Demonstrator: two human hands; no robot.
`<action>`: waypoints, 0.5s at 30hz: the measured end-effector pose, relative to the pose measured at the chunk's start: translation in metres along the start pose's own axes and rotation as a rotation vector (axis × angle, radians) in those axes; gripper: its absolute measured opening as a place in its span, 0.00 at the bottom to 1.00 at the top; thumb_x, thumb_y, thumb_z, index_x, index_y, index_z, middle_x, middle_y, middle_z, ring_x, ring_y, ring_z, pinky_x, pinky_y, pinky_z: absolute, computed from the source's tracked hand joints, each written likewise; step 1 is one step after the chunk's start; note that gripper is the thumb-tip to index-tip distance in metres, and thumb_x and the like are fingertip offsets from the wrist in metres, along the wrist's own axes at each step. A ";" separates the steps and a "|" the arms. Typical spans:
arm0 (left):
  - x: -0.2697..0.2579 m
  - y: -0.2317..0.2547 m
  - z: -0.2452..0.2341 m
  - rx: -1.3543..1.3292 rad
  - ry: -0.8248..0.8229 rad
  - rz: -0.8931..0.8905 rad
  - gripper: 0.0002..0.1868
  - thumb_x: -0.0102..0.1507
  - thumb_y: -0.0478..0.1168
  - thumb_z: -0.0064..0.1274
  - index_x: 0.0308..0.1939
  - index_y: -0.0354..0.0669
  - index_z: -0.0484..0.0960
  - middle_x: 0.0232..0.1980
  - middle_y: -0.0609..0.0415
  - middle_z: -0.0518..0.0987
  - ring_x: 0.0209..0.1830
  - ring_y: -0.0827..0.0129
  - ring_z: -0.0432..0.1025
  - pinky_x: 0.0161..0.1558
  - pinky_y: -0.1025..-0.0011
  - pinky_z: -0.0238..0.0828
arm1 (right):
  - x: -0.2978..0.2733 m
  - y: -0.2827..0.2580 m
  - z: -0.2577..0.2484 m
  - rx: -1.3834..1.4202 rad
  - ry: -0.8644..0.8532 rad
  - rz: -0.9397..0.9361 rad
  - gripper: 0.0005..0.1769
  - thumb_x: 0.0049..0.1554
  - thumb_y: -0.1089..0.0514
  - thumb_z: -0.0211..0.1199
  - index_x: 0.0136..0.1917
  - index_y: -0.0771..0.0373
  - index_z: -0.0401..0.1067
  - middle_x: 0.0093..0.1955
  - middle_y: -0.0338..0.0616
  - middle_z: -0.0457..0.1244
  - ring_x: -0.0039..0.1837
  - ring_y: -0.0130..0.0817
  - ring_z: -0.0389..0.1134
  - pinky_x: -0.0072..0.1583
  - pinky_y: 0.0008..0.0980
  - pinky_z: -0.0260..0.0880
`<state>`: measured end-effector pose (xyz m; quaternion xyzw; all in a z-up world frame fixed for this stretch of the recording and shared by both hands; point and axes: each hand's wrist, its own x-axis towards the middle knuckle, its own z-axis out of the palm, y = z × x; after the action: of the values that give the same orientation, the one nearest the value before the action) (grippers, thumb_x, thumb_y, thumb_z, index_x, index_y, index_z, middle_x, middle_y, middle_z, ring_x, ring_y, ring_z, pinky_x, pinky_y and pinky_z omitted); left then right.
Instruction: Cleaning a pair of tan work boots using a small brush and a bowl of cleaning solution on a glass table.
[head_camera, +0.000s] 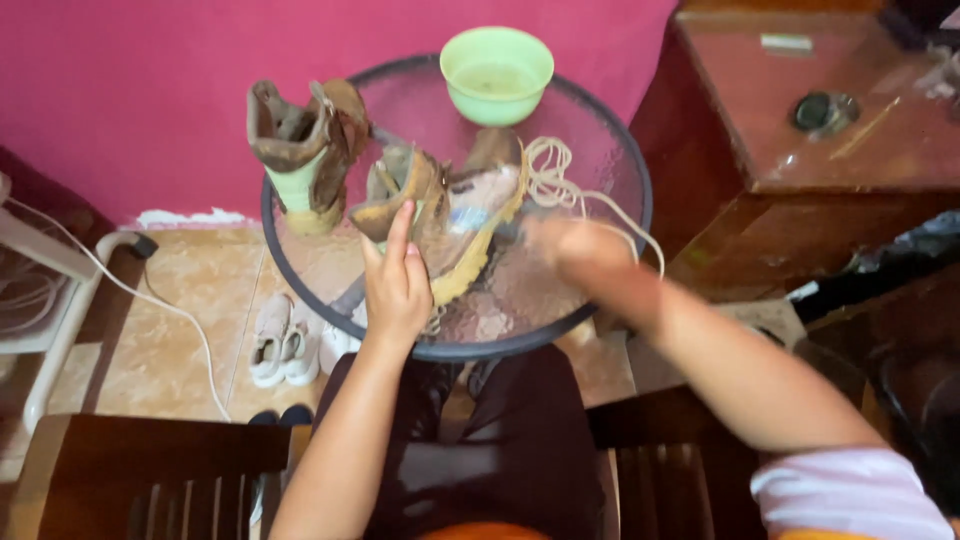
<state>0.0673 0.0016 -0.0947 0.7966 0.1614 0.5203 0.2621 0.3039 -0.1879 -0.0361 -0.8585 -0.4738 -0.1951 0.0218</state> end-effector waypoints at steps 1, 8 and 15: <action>-0.009 -0.010 0.006 0.002 -0.013 -0.009 0.26 0.70 0.35 0.37 0.72 0.55 0.72 0.70 0.28 0.61 0.72 0.35 0.60 0.71 0.51 0.57 | -0.002 0.000 -0.003 0.006 -0.014 0.004 0.17 0.68 0.47 0.45 0.62 0.43 0.74 0.50 0.39 0.66 0.48 0.48 0.72 0.52 0.44 0.76; -0.002 -0.016 0.016 0.091 -0.023 0.018 0.27 0.69 0.37 0.38 0.71 0.61 0.73 0.71 0.27 0.60 0.68 0.36 0.65 0.64 0.51 0.66 | 0.008 -0.002 -0.006 0.138 -0.053 -0.078 0.15 0.64 0.36 0.47 0.56 0.34 0.71 0.50 0.25 0.69 0.50 0.38 0.75 0.52 0.42 0.77; 0.004 0.023 -0.006 0.082 -0.013 -0.035 0.27 0.69 0.38 0.37 0.72 0.64 0.72 0.73 0.29 0.58 0.67 0.37 0.67 0.62 0.52 0.69 | 0.020 0.013 -0.013 0.212 -0.159 0.019 0.16 0.66 0.36 0.42 0.54 0.37 0.70 0.51 0.31 0.68 0.52 0.42 0.74 0.54 0.47 0.76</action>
<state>0.0628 -0.0131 -0.0759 0.8071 0.1948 0.5034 0.2392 0.3201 -0.1813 -0.0151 -0.8686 -0.4837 -0.0749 0.0766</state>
